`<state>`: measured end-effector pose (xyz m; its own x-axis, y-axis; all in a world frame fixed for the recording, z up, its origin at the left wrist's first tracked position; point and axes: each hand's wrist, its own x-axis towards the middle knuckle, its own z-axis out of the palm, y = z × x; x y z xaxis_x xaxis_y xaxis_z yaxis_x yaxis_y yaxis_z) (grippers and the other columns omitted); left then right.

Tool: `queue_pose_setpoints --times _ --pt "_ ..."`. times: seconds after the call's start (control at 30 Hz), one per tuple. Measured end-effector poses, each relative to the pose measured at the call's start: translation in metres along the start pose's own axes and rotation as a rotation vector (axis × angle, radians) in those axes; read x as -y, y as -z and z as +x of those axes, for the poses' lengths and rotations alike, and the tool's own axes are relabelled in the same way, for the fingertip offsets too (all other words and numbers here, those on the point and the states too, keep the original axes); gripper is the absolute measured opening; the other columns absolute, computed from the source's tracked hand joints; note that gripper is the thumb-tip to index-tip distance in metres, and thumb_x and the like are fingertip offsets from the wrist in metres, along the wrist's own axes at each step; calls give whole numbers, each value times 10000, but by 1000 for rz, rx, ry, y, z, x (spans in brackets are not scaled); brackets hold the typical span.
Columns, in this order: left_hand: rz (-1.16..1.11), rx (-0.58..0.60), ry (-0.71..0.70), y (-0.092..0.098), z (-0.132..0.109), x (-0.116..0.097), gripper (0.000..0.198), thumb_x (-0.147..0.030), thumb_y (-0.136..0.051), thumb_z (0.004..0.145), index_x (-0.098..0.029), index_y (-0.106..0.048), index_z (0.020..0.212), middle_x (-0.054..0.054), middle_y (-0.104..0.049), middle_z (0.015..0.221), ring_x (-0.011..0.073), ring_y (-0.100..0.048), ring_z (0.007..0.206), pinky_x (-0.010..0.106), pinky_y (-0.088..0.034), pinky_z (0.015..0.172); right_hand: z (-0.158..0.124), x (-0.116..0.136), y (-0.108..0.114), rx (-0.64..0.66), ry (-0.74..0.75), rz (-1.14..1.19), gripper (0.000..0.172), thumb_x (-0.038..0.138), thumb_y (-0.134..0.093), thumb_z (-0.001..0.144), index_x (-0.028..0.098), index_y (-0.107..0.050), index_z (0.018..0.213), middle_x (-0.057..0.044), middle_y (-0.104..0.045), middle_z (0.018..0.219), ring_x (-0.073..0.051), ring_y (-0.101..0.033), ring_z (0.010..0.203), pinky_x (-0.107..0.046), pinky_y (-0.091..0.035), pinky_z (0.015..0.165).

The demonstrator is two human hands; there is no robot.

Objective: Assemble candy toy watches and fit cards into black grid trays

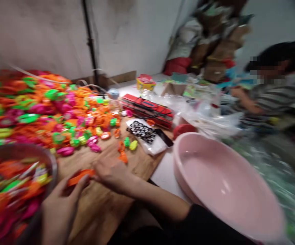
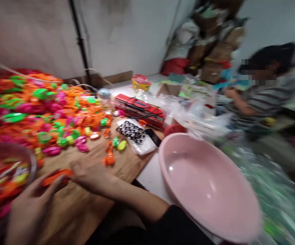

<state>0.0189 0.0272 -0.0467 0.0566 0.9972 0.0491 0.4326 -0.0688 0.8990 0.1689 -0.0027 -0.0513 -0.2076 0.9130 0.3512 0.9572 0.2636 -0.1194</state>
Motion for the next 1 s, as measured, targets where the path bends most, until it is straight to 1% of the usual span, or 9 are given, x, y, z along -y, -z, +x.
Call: queue_pose_setpoints --times 0.03,0.1,0.27,0.47,0.57,0.7,0.8,0.93,1.0 --pt "-85 43 83 1 -2 1 544 -560 -744 589 -177 -724 973 39 -762 800 244 -712 736 335 -587 707 -4 0 -2 -31 -30 38 283 350 -486 957 115 -574 1087 -87 -675 893 -188 -652 830 -276 -504 702" --pt "-239 95 148 0 -4 3 596 -519 -775 566 -145 -703 1024 64 -763 862 235 -715 749 341 -590 749 -11 -2 -6 -76 -56 108 308 337 -527 936 114 -559 1146 -101 -673 916 -203 -651 852 -290 -504 720" --pt "-359 125 138 -3 -11 3 564 -460 -770 635 -129 -673 1082 74 -757 886 203 -708 753 329 -592 761 -21 -4 -6 -164 -38 170 350 338 -555 910 107 -548 1173 -113 -662 923 -218 -636 840 -307 -499 712" --pt "-301 127 99 -3 -15 6 521 -451 -755 667 -157 -679 1090 76 -746 965 216 -709 818 354 -581 819 -21 0 -1 -149 -7 72 267 299 -531 924 98 -563 1097 -108 -665 896 -214 -627 799 -302 -475 677" --pt "-216 84 48 -5 -16 9 470 -457 -743 679 -187 -700 1061 73 -742 991 239 -707 865 386 -569 855 -20 3 0 -111 -15 -65 211 299 -533 926 114 -582 1016 -82 -657 804 -199 -619 702 -280 -423 584" --pt "-175 33 -31 -9 -20 12 405 -424 -735 702 -211 -712 1046 62 -740 1014 235 -710 886 356 -581 837 -20 8 1 -56 -26 -187 191 301 -538 922 122 -600 943 -65 -643 753 -187 -603 649 -279 -366 528" --pt "-156 7 -74 -11 -23 14 389 -406 -726 727 -225 -704 1070 53 -737 1033 220 -712 886 337 -582 844 -20 9 3 -47 -66 -195 238 312 -550 911 108 -601 1024 -68 -643 779 -199 -597 682 -292 -383 560" --pt "-153 -21 -82 -13 -23 14 395 -403 -727 733 -211 -700 1077 63 -735 1038 218 -712 883 339 -581 854 -20 11 4 -109 -111 -208 403 329 -562 897 63 -542 1199 -117 -647 907 -237 -567 796 -337 -413 675" --pt "-157 -39 -78 -13 -23 13 405 -406 -732 725 -197 -701 1070 70 -735 1034 221 -712 879 333 -586 839 -20 11 3 -128 -83 -215 380 314 -557 902 60 -553 1184 -114 -637 904 -244 -544 811 -350 -394 690"
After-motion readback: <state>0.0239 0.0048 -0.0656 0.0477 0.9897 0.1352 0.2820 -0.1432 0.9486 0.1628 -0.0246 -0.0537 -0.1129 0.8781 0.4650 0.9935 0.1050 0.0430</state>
